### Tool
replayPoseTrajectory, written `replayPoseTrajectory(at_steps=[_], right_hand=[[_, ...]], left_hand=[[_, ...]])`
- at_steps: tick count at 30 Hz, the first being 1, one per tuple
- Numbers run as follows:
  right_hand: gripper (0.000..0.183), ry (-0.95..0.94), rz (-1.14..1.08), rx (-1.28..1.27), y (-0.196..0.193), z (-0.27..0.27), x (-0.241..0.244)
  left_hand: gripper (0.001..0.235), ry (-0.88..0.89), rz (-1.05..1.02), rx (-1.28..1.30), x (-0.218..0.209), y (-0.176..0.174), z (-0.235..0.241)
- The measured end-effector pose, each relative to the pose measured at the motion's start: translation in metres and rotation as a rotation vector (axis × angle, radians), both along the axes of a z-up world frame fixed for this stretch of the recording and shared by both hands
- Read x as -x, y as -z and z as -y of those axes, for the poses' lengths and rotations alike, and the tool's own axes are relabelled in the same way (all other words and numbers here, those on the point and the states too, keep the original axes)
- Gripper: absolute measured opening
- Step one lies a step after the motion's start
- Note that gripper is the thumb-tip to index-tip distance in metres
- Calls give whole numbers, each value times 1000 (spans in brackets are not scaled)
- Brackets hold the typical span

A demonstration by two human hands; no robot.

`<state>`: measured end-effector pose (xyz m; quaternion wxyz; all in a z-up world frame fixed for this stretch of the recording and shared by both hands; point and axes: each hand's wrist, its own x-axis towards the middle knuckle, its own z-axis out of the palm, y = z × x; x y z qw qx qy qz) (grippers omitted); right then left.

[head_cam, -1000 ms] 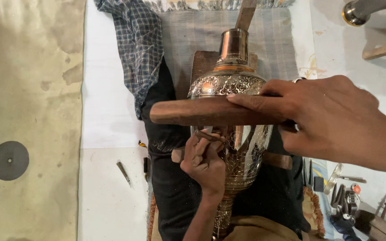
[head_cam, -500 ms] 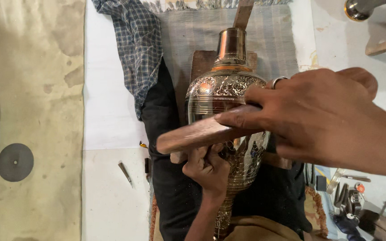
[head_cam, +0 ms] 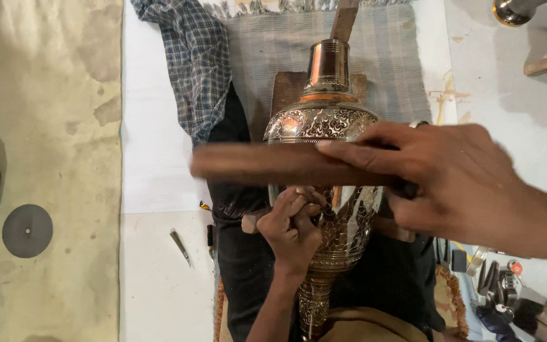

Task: The person uses a chisel and a wooden mallet to engrave intricate patterns onto a large silver vase. They repeatedly strike the chisel with the mallet to create detailed designs on the vase's surface.

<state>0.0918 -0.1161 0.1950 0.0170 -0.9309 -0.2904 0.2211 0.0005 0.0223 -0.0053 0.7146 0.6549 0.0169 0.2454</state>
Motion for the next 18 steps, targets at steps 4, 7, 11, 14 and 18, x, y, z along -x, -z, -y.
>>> replayPoseTrajectory(at_steps=[4,7,11,14,18], right_hand=[[79,33,-35,217,30,34,13],[85,186,121,-502,45,59,28],[86,305,74,-504,57,76,51],[82,468,108,-399,69,79,72],[72,464,239,-774,99,86,110]], left_hand=[[21,119,24,-207,-3,2,-13],[27,228,2,-280,-10,5,-21],[26,436,85,-274,-20,8,-32],[39,597,103,-333,-31,5,-42],[45,780,70,-511,-47,3,-46]])
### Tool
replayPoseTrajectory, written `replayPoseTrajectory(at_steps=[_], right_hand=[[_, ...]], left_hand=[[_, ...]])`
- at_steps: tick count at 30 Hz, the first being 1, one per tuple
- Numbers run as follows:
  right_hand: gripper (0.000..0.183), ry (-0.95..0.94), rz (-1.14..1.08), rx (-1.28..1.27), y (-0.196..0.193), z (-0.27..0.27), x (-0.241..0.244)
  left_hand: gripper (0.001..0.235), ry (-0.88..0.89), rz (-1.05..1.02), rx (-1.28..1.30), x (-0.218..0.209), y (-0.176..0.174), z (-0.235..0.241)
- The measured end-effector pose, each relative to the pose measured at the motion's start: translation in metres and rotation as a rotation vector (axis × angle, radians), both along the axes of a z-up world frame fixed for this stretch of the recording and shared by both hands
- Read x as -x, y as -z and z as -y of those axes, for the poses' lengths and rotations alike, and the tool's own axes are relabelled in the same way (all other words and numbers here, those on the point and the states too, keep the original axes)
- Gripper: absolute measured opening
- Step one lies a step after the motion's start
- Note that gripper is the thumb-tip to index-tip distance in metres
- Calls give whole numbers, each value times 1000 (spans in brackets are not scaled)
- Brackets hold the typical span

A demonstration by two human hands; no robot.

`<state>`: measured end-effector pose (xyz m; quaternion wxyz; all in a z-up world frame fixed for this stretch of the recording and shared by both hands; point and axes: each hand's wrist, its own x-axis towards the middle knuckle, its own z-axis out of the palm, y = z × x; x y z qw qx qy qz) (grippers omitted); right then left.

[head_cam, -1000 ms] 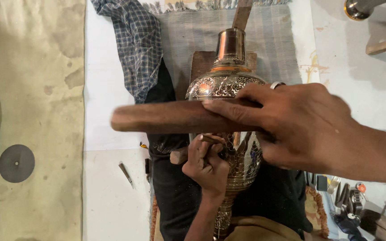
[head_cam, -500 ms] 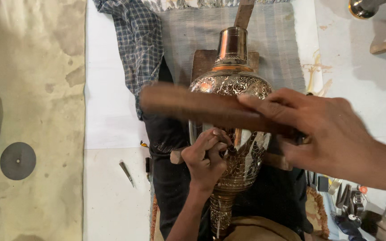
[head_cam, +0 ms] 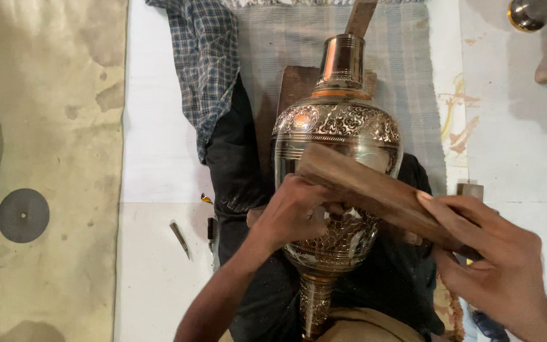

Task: The person uses a chisel and a wooden mallet to engrave intricate patterns onto a large silver vase. They repeatedly strike the chisel with the mallet to create detailed designs on the vase's surface.

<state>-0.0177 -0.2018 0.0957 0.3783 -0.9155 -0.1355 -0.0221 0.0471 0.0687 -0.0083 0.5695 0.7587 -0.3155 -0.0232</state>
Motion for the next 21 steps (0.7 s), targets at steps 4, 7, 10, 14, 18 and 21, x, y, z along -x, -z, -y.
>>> replayPoseTrajectory(at_steps=[4,7,10,14,18,21], right_hand=[[64,83,109,-82,32,8,31],[71,451,-263,295,45,10,57],[59,339,169,83,62,3,80],[59,641,-291,266,85,-2,102],[62,501,-29,233,103,0,118],[67,553,-411,0,103,7,110]], left_hand=[[52,187,3,39,-15,-6,-3],[55,301,114,-93,-30,-13,0],[62,392,192,-135,-38,-17,2],[57,511,205,-131,-50,-18,8],[36,418,13,69,-41,-10,1],[34,-23,-157,574,-13,-9,-1]])
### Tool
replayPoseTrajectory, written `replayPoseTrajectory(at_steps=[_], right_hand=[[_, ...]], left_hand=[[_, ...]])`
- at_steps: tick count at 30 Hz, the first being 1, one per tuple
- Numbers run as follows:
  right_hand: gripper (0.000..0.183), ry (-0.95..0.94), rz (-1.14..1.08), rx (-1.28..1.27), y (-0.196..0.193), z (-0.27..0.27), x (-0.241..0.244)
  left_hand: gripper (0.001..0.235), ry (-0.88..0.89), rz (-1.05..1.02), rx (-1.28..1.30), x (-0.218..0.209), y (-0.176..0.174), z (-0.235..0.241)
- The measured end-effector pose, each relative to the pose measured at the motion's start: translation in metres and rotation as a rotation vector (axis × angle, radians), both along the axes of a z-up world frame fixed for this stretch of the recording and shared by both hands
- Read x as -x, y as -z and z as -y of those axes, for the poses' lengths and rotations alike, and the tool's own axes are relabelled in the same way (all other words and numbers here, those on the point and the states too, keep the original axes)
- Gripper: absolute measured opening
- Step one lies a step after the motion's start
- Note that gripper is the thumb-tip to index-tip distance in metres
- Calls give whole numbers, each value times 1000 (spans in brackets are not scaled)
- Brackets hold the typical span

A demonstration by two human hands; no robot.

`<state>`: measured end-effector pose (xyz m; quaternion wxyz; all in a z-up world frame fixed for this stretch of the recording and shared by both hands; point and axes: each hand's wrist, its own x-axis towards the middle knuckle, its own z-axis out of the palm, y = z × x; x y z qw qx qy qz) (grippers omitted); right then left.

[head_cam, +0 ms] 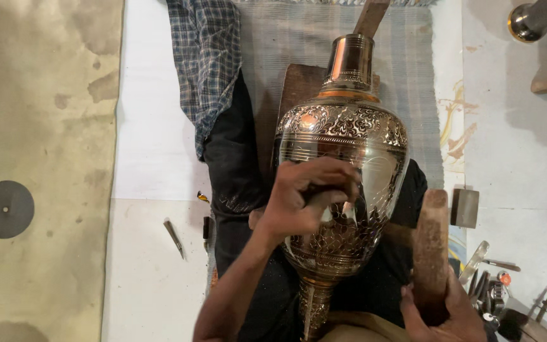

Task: The person uses a chisel and a wooden mallet to engrave intricate patterns onto a large silver vase. They repeatedly strike the chisel with the mallet to create detailed designs on the vase's surface.

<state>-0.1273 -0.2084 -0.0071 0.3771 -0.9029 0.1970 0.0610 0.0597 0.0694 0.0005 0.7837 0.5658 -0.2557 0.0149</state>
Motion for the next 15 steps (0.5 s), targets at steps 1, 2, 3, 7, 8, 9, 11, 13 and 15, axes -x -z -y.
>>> replayPoseTrajectory(at_steps=[1,2,3,7,8,9,11,13,15], right_hand=[[70,19,-119,-111,-2,0,-4],[72,10,-74,-130,-5,0,-9],[73,1,-29,-148,-7,-3,-15],[68,-45,229,62,-24,-23,-46],[68,-116,296,52,-31,-29,-55],[67,-188,363,43,-39,-36,-64],[68,-338,421,17,-62,-49,-87],[72,-489,390,-15,-93,-58,-109],[73,-612,382,-20,-126,-67,-134]], left_hand=[[33,-103,-54,38,14,1,1],[32,-205,-107,77,29,1,4],[31,-308,-160,115,42,3,8],[30,-669,-269,52,71,14,38],[30,-740,-227,4,73,17,43],[30,-810,-185,-45,75,19,46],[36,-823,-180,-65,73,23,49],[41,-837,-153,-84,72,24,50],[43,-852,-99,-97,71,25,49]])
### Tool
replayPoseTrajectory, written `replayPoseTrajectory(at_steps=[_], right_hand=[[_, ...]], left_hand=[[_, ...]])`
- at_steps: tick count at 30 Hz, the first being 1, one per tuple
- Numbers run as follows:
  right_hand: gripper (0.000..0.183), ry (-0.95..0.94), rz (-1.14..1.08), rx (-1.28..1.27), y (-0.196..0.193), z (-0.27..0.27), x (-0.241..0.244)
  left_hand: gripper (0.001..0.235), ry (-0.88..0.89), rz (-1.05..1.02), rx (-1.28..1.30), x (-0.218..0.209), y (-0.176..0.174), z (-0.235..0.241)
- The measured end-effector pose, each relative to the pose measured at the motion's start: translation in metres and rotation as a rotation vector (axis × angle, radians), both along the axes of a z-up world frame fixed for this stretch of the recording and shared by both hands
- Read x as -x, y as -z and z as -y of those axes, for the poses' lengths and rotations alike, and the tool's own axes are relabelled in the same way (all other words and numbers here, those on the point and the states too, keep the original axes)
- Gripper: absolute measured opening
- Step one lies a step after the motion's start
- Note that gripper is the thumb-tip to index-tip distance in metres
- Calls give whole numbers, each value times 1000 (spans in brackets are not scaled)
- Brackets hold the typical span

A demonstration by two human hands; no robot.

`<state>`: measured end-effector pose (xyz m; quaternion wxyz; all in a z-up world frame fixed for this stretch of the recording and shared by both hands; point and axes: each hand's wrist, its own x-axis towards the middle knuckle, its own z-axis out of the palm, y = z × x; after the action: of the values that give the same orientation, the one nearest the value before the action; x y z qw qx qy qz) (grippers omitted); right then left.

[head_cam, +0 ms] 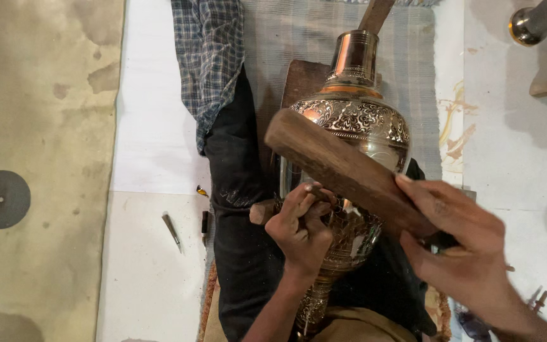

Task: The person uses a chisel and a wooden mallet to engrave intricate patterns onto a large silver vase. They repeatedly strike the chisel with the mallet to create detailed designs on the vase's surface.

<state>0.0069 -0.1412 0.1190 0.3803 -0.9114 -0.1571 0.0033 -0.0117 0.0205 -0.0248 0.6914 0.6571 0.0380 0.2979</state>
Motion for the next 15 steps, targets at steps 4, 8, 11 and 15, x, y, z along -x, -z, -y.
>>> replayPoseTrajectory(at_steps=[4,8,11,15], right_hand=[[93,-115,-262,333,-59,-17,-49],[89,-486,-355,1506,-86,-46,-83],[94,-505,-333,1479,-93,-65,-91],[103,-586,-326,1350,-89,-66,-87]], left_hand=[[37,-48,-20,26,1,-1,3],[30,-46,-58,49,1,-5,7],[30,-48,-53,38,2,-5,8],[44,-87,-31,-70,6,0,8]])
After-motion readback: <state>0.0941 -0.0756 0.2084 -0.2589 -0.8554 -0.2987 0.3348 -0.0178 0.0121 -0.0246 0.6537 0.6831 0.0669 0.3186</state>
